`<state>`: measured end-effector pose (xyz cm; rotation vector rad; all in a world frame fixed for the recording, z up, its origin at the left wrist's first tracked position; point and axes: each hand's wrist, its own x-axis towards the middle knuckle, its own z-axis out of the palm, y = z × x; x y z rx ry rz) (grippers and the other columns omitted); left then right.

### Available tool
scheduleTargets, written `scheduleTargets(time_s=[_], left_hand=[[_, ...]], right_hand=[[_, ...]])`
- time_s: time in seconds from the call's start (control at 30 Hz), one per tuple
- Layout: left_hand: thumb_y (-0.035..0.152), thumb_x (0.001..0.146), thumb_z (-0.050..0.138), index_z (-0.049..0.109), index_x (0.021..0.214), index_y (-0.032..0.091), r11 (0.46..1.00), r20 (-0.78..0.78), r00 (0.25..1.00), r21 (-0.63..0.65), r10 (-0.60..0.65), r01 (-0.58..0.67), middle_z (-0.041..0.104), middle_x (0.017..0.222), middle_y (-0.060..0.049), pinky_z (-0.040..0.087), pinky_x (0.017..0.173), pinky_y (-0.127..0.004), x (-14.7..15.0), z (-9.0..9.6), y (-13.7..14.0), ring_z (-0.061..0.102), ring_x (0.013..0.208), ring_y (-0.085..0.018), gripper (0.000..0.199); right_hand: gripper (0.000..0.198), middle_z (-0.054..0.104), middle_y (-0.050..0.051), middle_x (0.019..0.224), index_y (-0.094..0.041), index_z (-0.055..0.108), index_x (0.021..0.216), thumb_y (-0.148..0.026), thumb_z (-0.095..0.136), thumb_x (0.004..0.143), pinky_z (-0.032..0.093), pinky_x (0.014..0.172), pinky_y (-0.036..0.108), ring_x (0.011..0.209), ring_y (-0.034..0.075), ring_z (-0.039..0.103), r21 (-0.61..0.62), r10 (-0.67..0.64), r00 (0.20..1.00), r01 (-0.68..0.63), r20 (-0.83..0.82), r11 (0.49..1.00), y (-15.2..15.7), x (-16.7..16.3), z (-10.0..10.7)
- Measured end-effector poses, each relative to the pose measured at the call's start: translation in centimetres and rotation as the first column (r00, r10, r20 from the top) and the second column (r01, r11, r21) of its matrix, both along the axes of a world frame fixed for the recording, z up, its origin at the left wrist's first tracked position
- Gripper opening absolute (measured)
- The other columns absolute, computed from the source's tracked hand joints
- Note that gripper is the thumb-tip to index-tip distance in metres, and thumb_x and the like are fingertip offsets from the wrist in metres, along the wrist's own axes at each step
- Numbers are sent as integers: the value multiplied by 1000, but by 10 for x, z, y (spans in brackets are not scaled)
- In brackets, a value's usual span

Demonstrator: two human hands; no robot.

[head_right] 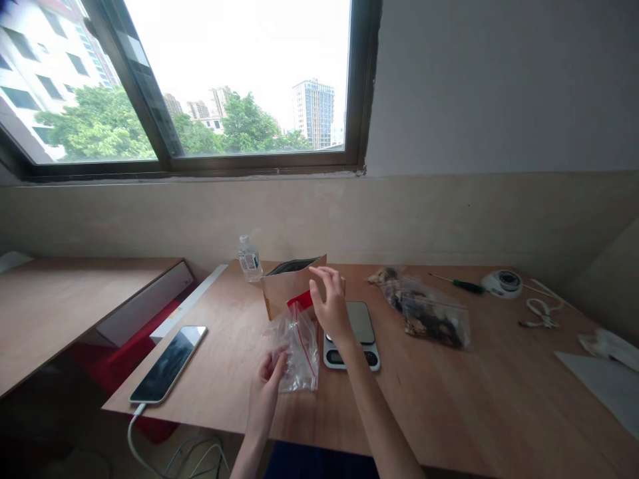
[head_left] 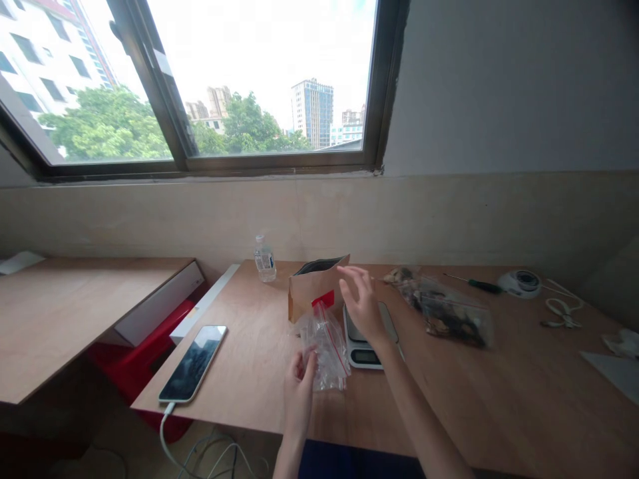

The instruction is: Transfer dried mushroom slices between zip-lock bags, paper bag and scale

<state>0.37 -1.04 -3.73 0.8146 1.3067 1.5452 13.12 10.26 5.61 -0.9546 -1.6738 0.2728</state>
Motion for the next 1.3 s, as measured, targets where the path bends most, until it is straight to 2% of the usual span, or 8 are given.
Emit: scheduleTargets(time_s=[0.17, 0.33, 0.4, 0.53, 0.7, 0.97, 1.13, 1.3], left_hand=[[44, 72, 67, 65, 95, 16, 994, -1, 996, 60, -88, 88, 68, 97, -9, 48, 77, -29, 14, -1, 1, 62, 91, -23, 36], [38, 75, 65, 66, 90, 18, 985, -208, 973, 117, -104, 130, 67, 88, -6, 47, 76, -28, 26, -9, -4, 61, 84, -22, 26], [38, 76, 64, 66, 92, 17, 982, -227, 968, 122, -111, 141, 68, 90, -7, 46, 79, -30, 25, -11, -6, 61, 87, -23, 26], [37, 76, 65, 66, 99, 17, 973, -164, 968, 97, -191, 209, 67, 99, -9, 45, 86, -34, 13, -8, -9, 61, 95, -25, 30], [44, 74, 64, 66, 105, 20, 979, -65, 978, 28, -199, 201, 64, 113, -7, 44, 88, -31, 3, 10, -7, 57, 107, -25, 40], [54, 75, 58, 63, 74, 14, 998, -201, 980, 59, -8, 20, 62, 65, -4, 40, 57, -24, 1, 20, 25, 56, 63, -17, 40], [50, 84, 47, 58, 71, 19, 995, -550, 832, 97, 73, -23, 54, 55, 0, 33, 46, -23, -11, 22, 43, 49, 46, -14, 35], [45, 87, 41, 56, 96, 18, 974, -706, 673, 120, 221, -193, 63, 85, -9, 45, 62, -32, -20, 28, 40, 61, 73, -23, 32]], right_hand=[[36, 53, 11, 122, -23, 51, 118, -42, 48, 87, 36, 100, 44, 117, 24, 47, -319, 31, 987, -80, -155, 944, -48, 13, -60], [51, 66, 9, 103, -19, 54, 110, -51, 64, 72, 51, 75, 35, 90, 23, 63, -592, 84, 858, -416, -506, 690, -56, 19, -71], [44, 67, 5, 80, -18, 61, 91, -53, 68, 66, 50, 59, 30, 71, 21, 64, -612, 11, 815, -444, -579, 655, -52, 24, -67], [43, 63, 2, 68, -18, 63, 82, -53, 74, 59, 44, 48, 26, 56, 16, 56, -576, -82, 768, -401, -635, 713, -46, 27, -64], [42, 60, 3, 68, -19, 60, 88, -59, 59, 73, 40, 43, 26, 52, 16, 52, -558, -52, 839, -313, -542, 768, -54, 10, -71], [30, 59, 1, 68, -25, 57, 82, -45, 36, 91, 47, 60, 30, 61, 19, 57, -444, 114, 974, -192, -197, 875, -67, -1, -84], [28, 67, 6, 87, -25, 58, 99, -39, 35, 91, 50, 73, 34, 82, 23, 65, -450, 73, 981, -148, -181, 881, -56, -8, -102], [29, 68, 10, 79, -20, 56, 103, -33, 33, 90, 50, 65, 38, 73, 26, 66, -528, -22, 992, -48, -126, 848, -34, -26, -111]])
